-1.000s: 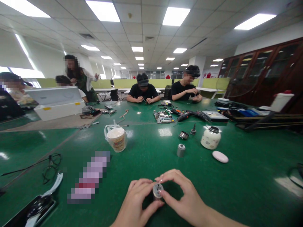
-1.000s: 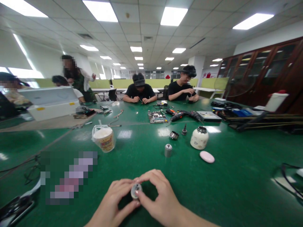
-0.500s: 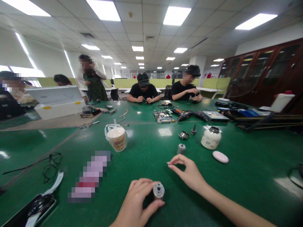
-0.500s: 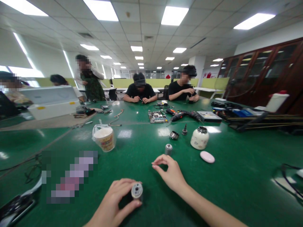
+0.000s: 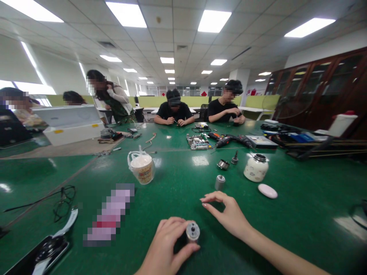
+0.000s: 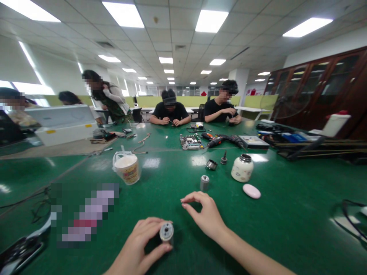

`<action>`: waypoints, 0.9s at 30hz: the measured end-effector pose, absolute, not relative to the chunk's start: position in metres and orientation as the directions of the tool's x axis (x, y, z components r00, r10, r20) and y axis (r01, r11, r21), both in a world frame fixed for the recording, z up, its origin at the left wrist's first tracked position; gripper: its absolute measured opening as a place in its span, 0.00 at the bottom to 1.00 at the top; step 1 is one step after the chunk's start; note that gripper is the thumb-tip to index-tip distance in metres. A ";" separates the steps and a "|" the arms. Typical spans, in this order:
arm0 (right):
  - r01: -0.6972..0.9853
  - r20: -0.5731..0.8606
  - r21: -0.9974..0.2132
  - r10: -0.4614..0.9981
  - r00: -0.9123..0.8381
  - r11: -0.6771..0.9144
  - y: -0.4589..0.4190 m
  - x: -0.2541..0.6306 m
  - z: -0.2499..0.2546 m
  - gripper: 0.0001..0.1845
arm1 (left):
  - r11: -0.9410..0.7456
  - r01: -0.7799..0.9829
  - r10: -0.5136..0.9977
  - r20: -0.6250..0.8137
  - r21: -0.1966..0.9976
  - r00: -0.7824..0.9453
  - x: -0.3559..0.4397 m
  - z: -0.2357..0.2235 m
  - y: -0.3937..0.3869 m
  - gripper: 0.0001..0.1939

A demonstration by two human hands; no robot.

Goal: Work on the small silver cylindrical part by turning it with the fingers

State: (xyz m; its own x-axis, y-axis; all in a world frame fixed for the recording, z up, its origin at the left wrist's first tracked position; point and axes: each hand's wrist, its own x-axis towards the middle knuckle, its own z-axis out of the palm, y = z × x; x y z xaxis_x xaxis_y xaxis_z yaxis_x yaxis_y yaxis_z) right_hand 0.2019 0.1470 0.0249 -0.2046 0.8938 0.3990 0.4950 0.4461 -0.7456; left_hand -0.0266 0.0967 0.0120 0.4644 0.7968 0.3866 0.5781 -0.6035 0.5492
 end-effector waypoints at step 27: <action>0.294 0.412 -0.798 0.831 -0.373 0.527 0.104 0.183 0.031 0.26 | -0.617 0.530 0.786 0.485 0.582 0.382 -0.028 0.007 0.095 0.34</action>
State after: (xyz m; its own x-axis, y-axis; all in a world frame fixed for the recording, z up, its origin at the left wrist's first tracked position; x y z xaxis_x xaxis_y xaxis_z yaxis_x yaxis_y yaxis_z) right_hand 0.1830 0.1040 0.0308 -0.3733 0.8312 0.4119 0.2936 0.5271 -0.7975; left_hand -0.0283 0.0952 0.0068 0.3823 0.7865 0.4851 0.5299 -0.6167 0.5822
